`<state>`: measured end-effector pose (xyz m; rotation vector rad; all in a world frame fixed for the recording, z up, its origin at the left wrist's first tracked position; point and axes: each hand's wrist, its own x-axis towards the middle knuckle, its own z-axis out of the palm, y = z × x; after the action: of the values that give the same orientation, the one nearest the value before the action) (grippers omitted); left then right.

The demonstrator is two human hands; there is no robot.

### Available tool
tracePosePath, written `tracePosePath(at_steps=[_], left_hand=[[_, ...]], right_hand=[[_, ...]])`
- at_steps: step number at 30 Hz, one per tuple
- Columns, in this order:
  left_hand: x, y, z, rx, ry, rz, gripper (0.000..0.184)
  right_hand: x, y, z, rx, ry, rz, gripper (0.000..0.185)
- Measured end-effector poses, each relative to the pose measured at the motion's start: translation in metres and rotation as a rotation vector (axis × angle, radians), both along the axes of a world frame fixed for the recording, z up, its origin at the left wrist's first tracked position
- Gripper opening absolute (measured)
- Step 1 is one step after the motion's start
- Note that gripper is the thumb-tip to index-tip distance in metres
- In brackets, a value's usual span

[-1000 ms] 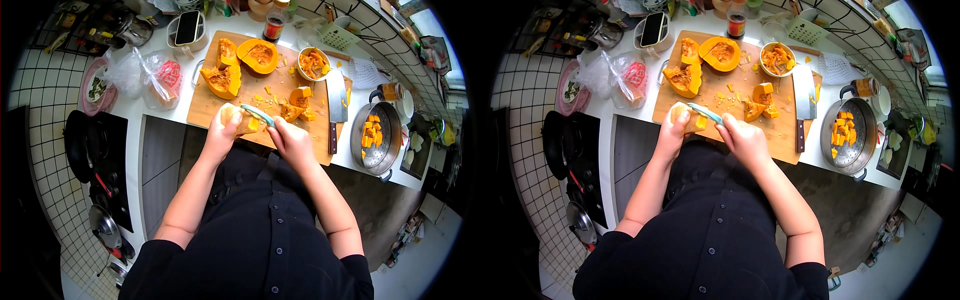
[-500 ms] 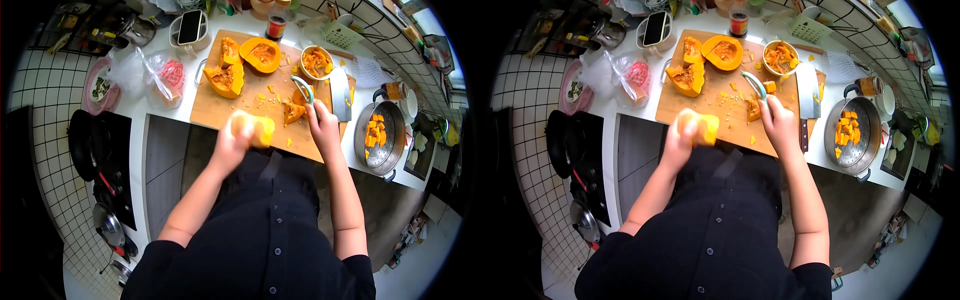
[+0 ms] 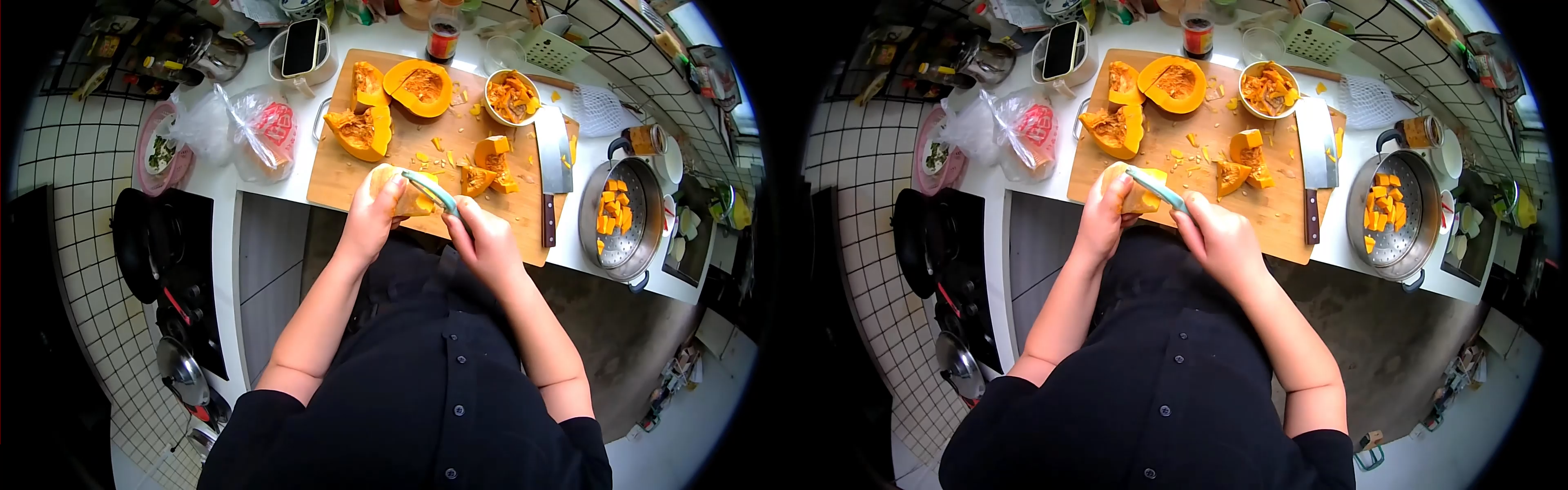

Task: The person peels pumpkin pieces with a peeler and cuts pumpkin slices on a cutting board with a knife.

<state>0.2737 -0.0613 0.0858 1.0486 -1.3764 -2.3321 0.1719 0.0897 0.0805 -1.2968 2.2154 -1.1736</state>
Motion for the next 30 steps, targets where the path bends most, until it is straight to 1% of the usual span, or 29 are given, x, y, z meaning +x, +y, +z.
tracePosePath(at_steps=[1, 3, 5, 6, 7, 8, 9, 11, 13, 14, 17, 18, 19, 21, 24, 27, 30], left_hand=[[0.001, 0.000, 0.000, 0.006, 0.024, -0.014, 0.025], [0.003, 0.001, -0.002, 0.036, 0.021, 0.034, 0.027], [0.006, 0.003, 0.003, 0.045, 0.047, 0.058, 0.029], [0.006, 0.004, 0.011, 0.039, 0.078, 0.052, 0.030], [0.006, 0.004, 0.016, 0.032, 0.108, 0.062, 0.031], [0.004, 0.001, 0.016, 0.035, 0.029, 0.089, 0.032], [0.001, -0.002, 0.016, 0.059, 0.003, 0.097, 0.031], [-0.004, -0.009, 0.007, 0.187, 0.004, 0.101, 0.031], [-0.011, -0.008, 0.006, 0.197, -0.013, 0.110, 0.030], [-0.013, -0.006, 0.006, 0.200, -0.025, 0.118, 0.030], [-0.020, 0.000, 0.001, 0.157, -0.050, 0.147, 0.030], [-0.021, 0.000, 0.002, 0.148, -0.063, 0.137, 0.029], [-0.024, 0.004, 0.001, 0.130, -0.078, 0.173, 0.029], [-0.029, 0.011, -0.001, 0.091, -0.110, 0.243, 0.029], [-0.028, 0.015, -0.008, -0.018, -0.038, 0.261, 0.027], [-0.024, 0.015, -0.011, -0.092, 0.004, 0.260, 0.025], [-0.021, 0.015, -0.019, -0.190, 0.055, 0.273, 0.022]], right_hand=[[-0.001, 0.000, 0.001, -0.014, 0.025, -0.006, 0.016], [-0.005, -0.002, 0.001, -0.044, 0.076, -0.016, 0.016], [-0.025, 0.003, -0.036, 0.184, 0.056, -0.206, 0.017], [-0.036, 0.004, -0.040, 0.186, 0.040, -0.254, 0.019], [-0.041, 0.008, -0.040, 0.184, -0.047, -0.289, 0.019], [-0.041, 0.010, -0.042, 0.157, -0.050, -0.289, 0.018], [-0.039, 0.009, -0.031, 0.136, -0.058, -0.294, 0.018], [-0.032, 0.003, -0.017, 0.116, -0.089, -0.269, 0.017], [-0.020, -0.003, -0.008, 0.049, -0.094, -0.234, 0.016], [-0.012, -0.007, 0.000, 0.032, -0.145, -0.216, 0.016], [0.009, -0.017, 0.011, -0.017, -0.219, -0.150, 0.015], [0.012, -0.018, 0.006, -0.015, -0.209, -0.115, 0.016], [0.014, -0.020, 0.003, -0.071, -0.219, -0.096, 0.017], [0.017, -0.020, -0.003, -0.025, -0.096, -0.086, 0.016], [0.017, -0.019, 0.003, 0.047, -0.147, -0.092, 0.014], [0.020, -0.019, 0.006, 0.097, -0.108, -0.123, 0.013], [0.022, -0.020, -0.001, 0.022, -0.001, -0.137, 0.014]])
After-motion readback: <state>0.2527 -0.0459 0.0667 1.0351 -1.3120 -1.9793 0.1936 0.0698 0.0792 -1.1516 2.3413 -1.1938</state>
